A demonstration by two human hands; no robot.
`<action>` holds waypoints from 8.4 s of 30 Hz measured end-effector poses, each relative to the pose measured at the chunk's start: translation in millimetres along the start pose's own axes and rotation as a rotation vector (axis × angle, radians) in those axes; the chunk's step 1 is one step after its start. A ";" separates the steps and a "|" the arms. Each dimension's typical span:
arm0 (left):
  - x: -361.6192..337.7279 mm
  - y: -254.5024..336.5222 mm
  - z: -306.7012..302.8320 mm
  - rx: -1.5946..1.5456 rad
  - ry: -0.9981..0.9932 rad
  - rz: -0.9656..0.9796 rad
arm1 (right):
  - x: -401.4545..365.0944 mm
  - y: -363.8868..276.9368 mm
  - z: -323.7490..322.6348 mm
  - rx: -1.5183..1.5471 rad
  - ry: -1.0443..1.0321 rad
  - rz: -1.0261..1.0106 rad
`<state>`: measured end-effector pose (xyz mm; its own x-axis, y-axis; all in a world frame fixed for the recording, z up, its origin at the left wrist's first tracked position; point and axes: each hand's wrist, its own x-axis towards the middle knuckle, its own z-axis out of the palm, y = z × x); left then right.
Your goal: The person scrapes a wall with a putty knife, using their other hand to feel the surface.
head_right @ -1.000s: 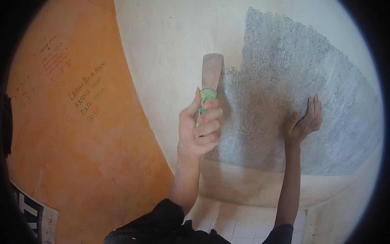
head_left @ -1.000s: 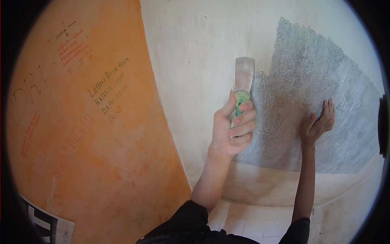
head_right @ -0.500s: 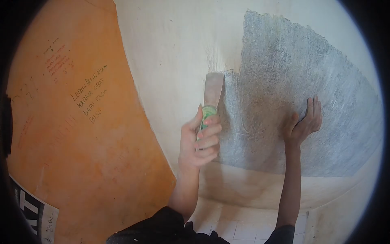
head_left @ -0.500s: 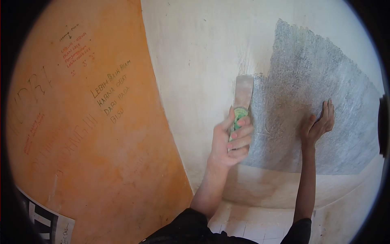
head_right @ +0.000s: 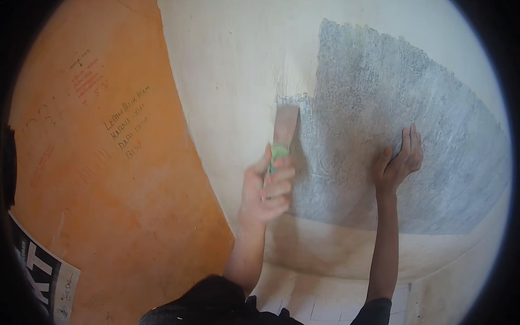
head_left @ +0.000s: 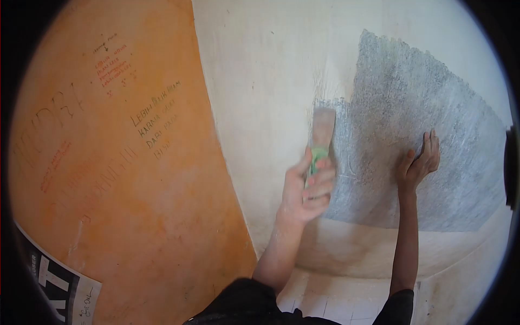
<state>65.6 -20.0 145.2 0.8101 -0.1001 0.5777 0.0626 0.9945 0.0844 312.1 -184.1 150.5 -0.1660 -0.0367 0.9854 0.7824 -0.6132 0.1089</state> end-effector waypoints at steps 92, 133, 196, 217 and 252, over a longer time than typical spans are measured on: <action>14.3 -10.7 13.0 0.286 0.163 0.056 | -22.4 17.3 -5.0 0.082 -0.088 0.072; 79.8 -13.4 50.8 0.582 0.132 0.126 | -30.4 20.2 -1.7 0.067 -0.060 0.067; 36.9 46.0 26.0 0.328 -0.017 0.058 | -23.1 2.7 -2.9 -0.066 -0.058 0.037; -32.7 12.0 -69.4 1.446 0.744 0.433 | -77.3 -137.4 -50.0 0.708 -0.508 0.711; -185.4 52.8 -101.7 2.260 1.107 0.438 | 70.7 -228.2 -57.8 1.515 -0.747 1.590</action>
<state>-22.1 54.4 -40.0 0.5157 0.7319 0.4455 0.0969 -0.5664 0.8184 87.1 -92.3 187.8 0.7035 0.6874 0.1807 -0.1895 0.4264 -0.8845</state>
